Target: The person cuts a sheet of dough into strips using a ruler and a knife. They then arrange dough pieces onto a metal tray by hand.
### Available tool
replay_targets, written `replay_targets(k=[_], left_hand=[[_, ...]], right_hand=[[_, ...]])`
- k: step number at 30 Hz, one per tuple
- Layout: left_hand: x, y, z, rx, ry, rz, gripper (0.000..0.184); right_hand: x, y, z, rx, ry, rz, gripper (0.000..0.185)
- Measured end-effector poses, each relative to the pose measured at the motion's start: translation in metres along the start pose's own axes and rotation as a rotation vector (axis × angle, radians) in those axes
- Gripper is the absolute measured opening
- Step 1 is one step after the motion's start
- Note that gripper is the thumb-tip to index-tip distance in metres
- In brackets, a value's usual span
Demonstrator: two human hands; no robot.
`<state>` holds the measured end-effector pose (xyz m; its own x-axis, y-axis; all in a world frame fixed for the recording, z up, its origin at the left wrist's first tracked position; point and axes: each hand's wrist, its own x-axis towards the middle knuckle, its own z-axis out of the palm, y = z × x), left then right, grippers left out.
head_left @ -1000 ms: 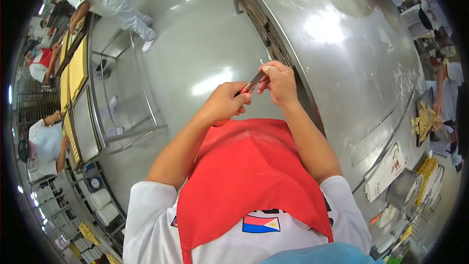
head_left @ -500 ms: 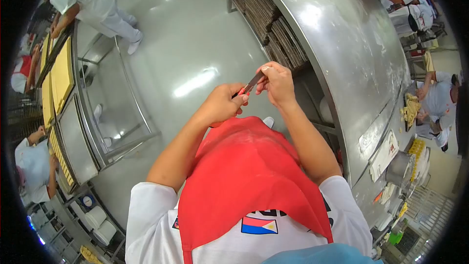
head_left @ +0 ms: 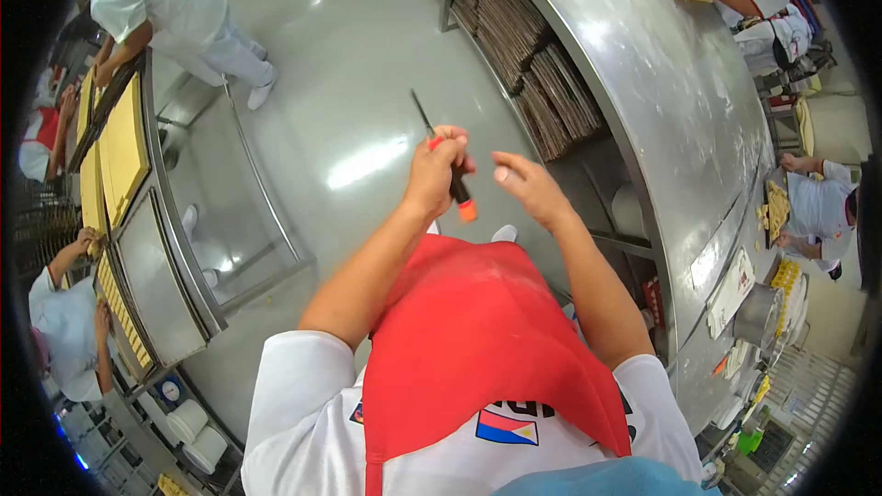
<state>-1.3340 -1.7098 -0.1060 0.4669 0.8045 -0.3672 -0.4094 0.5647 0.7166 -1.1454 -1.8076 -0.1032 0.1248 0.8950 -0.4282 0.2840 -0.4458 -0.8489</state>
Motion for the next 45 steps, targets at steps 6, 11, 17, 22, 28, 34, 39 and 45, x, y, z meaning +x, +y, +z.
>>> replay_targets(k=[6, 11, 17, 22, 28, 34, 39, 45], left_hand=[[0.014, 0.003, 0.031, -0.126, -0.024, 0.091, 0.037], [0.009, 0.025, 0.032, -0.012, 0.06, 0.095, 0.037], [0.004, 0.045, 0.046, 0.194, 0.08, 0.13, 0.027], [0.011, 0.044, 0.047, 0.199, 0.126, 0.061, 0.016], [0.009, 0.039, 0.05, 0.126, 0.072, 0.059, 0.009], [0.011, 0.034, 0.054, 0.167, 0.115, 0.049, 0.009], [0.013, 0.031, 0.056, 0.182, 0.148, 0.064, 0.011], [0.014, 0.028, 0.052, 0.202, 0.105, 0.085, 0.012]], right_hand=[[-0.011, -0.052, 0.015, -0.232, 0.069, -0.312, 0.071], [-0.015, -0.048, -0.008, -0.421, 0.297, -0.314, 0.051], [-0.019, -0.031, -0.023, -0.586, 0.421, -0.422, 0.047], [-0.026, -0.037, -0.029, -0.637, 0.396, -0.404, 0.045], [-0.035, -0.038, -0.037, -0.633, 0.385, -0.408, 0.042], [-0.04, -0.036, -0.041, -0.68, 0.341, -0.353, 0.042], [-0.04, -0.027, -0.041, -0.654, 0.354, -0.415, 0.047], [-0.046, -0.032, -0.045, -0.692, 0.346, -0.357, 0.05]])
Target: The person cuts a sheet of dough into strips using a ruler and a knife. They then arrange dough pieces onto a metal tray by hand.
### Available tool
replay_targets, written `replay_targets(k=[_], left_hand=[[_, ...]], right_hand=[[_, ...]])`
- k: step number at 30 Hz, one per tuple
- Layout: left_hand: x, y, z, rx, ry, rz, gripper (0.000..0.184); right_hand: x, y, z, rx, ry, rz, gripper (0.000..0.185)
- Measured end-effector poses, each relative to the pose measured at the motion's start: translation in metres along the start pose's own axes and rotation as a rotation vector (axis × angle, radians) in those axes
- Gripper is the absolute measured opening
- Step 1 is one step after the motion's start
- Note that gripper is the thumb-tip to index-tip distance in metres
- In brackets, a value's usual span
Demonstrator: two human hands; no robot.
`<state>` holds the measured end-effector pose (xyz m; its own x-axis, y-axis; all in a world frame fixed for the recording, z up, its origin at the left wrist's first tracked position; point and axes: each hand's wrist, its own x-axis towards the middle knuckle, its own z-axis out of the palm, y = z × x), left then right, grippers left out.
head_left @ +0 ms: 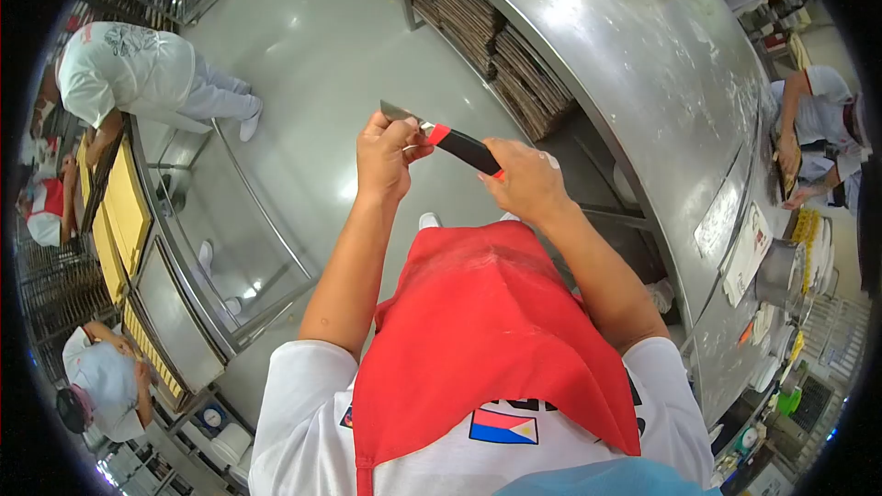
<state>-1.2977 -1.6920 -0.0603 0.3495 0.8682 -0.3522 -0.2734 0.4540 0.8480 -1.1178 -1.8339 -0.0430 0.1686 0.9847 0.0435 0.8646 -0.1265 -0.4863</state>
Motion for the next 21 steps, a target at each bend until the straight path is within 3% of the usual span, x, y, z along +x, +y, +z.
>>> replay_targets(k=[21], left_hand=[[0.003, -0.006, -0.005, -0.047, -0.08, 0.021, 0.008]], right_hand=[[-0.008, 0.009, 0.008, 0.039, -0.048, 0.047, 0.043]])
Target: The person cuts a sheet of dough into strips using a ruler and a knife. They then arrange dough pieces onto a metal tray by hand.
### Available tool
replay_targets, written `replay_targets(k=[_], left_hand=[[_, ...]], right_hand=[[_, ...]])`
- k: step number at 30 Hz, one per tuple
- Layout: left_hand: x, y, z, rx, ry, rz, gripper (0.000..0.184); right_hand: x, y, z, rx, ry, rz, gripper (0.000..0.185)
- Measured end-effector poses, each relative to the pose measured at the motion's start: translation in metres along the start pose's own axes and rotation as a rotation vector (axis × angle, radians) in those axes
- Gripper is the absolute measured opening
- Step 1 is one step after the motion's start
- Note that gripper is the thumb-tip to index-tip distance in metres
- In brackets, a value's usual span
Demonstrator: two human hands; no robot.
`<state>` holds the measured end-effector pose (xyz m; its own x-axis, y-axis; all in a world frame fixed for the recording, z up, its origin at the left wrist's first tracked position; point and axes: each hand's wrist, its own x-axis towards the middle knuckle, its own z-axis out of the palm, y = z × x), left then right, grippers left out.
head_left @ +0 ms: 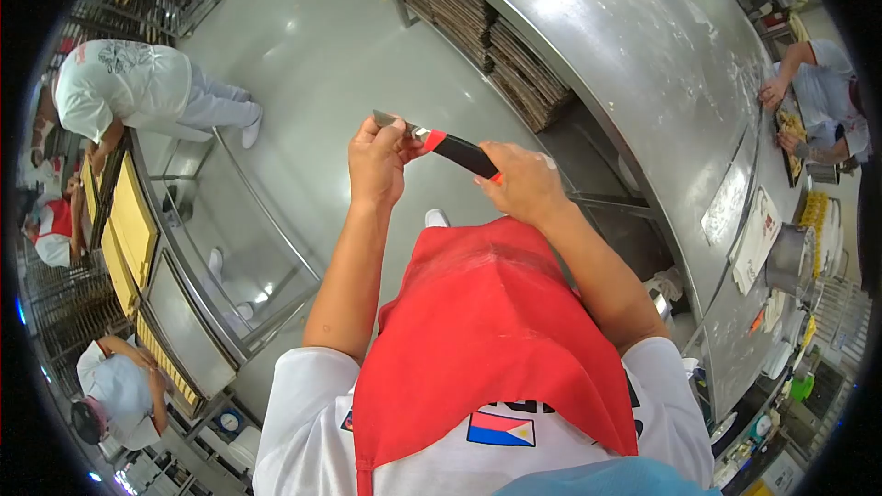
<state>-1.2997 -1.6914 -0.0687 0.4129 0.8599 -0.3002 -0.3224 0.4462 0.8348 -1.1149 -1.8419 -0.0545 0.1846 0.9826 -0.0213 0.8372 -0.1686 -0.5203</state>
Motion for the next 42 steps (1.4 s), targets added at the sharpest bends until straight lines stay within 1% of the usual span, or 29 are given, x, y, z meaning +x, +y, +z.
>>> replay_targets(k=[4, 10, 12, 15, 23, 30, 33, 35, 36, 40, 42], left_hand=[[-0.002, 0.001, 0.003, 0.047, 0.001, 0.014, 0.008], [-0.003, 0.009, 0.01, 0.002, 0.015, -0.016, 0.006], [-0.002, 0.011, 0.011, 0.033, 0.051, -0.027, 0.01], [-0.001, 0.01, 0.011, 0.073, 0.07, -0.03, 0.013], [-0.004, 0.014, 0.01, 0.02, 0.074, -0.029, 0.011], [-0.008, 0.015, 0.005, 0.076, 0.051, -0.042, 0.011], [-0.007, 0.014, 0.002, 0.045, 0.081, -0.043, 0.012], [-0.006, 0.016, 0.001, 0.055, 0.085, -0.047, 0.012], [-0.006, 0.018, 0.0, 0.065, 0.088, -0.05, 0.013], [-0.006, 0.022, 0.0, 0.093, 0.059, -0.037, 0.015], [-0.009, 0.023, 0.004, 0.143, 0.09, -0.059, 0.018]], right_hand=[[0.001, 0.002, -0.003, 0.005, -0.002, 0.018, 0.043], [0.001, 0.003, -0.006, 0.009, 0.004, -0.003, 0.043], [0.003, 0.003, -0.006, 0.017, 0.011, -0.016, 0.043], [0.005, 0.004, -0.007, -0.017, -0.001, -0.004, 0.039], [0.003, 0.006, -0.003, -0.025, -0.012, -0.014, 0.047], [0.001, 0.003, -0.004, 0.006, 0.012, -0.019, 0.046], [0.0, 0.004, -0.003, -0.019, 0.033, -0.038, 0.044], [0.0, 0.002, -0.006, -0.03, -0.046, 0.001, 0.044], [0.0, 0.003, -0.004, -0.029, -0.047, 0.002, 0.044], [-0.002, 0.005, 0.003, -0.016, -0.017, -0.025, 0.046], [-0.003, 0.006, 0.003, -0.016, 0.0, -0.024, 0.046]])
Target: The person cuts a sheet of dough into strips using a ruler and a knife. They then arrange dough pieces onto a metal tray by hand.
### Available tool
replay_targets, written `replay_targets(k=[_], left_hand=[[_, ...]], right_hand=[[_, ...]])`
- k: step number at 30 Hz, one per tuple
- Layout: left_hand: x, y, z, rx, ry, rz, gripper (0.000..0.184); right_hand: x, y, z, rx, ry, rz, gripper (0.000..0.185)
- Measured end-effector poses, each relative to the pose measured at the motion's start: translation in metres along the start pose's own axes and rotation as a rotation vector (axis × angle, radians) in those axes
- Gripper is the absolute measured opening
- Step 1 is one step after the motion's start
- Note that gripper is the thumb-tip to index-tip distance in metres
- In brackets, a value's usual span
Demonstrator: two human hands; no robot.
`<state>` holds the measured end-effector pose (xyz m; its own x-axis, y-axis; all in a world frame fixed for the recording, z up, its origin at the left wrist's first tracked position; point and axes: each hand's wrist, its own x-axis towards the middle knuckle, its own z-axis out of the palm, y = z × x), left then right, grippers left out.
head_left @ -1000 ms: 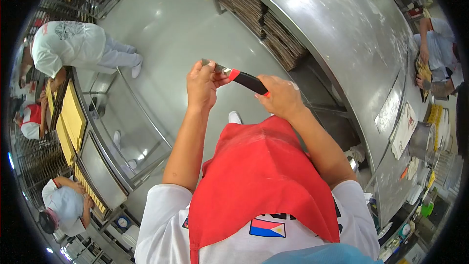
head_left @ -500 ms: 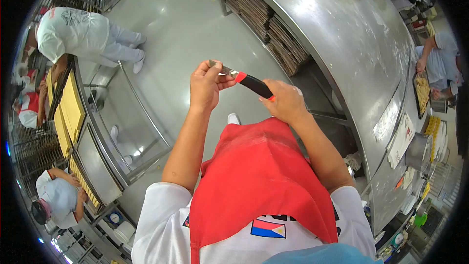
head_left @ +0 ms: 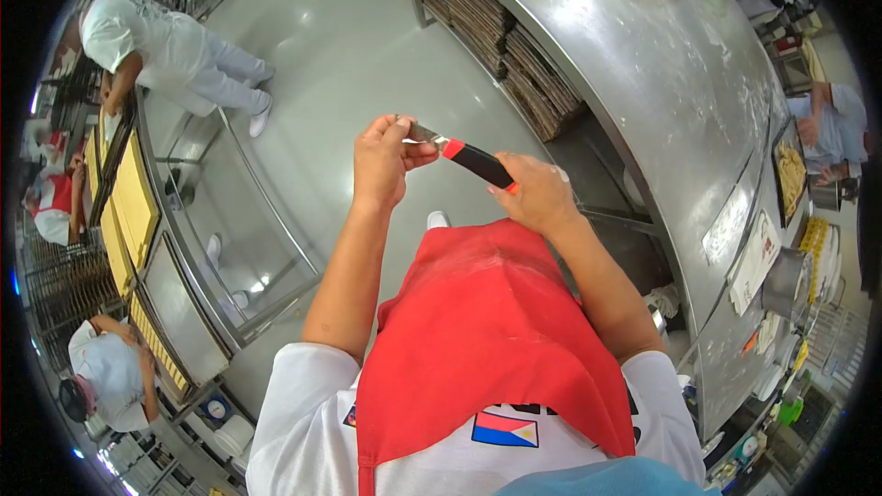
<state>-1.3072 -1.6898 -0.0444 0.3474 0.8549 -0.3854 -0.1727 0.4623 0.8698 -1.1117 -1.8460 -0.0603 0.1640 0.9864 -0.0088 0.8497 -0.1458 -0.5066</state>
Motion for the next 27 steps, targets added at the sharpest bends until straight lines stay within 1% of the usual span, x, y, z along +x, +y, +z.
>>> replay_targets(k=[8, 12, 15, 17, 21, 22, 25, 27], left_hand=[[0.006, -0.009, -0.007, -0.026, 0.041, 0.006, 0.019], [0.001, -0.003, -0.002, -0.018, 0.044, 0.011, 0.019], [-0.001, -0.009, -0.001, 0.022, 0.04, 0.035, 0.02], [0.0, -0.012, -0.002, -0.005, 0.048, 0.018, 0.02], [0.01, -0.018, -0.013, -0.035, 0.044, 0.026, 0.024], [0.01, -0.017, -0.014, -0.011, 0.05, 0.037, 0.025], [0.018, -0.028, -0.022, 0.002, 0.026, 0.068, 0.022], [0.009, -0.021, -0.017, -0.006, 0.029, 0.029, 0.018]], right_hand=[[-0.002, -0.002, -0.007, -0.029, -0.042, 0.015, 0.047], [-0.003, -0.001, -0.001, -0.011, -0.005, -0.011, 0.048], [-0.001, 0.001, -0.003, -0.009, -0.02, 0.006, 0.046], [-0.001, -0.001, -0.007, -0.03, -0.078, 0.042, 0.045], [-0.004, 0.001, 0.0, -0.048, 0.003, -0.016, 0.046], [-0.004, 0.0, 0.003, -0.051, -0.032, -0.006, 0.046], [-0.003, 0.001, 0.009, -0.066, -0.046, 0.006, 0.047], [-0.001, -0.001, 0.004, -0.043, -0.057, 0.007, 0.047]])
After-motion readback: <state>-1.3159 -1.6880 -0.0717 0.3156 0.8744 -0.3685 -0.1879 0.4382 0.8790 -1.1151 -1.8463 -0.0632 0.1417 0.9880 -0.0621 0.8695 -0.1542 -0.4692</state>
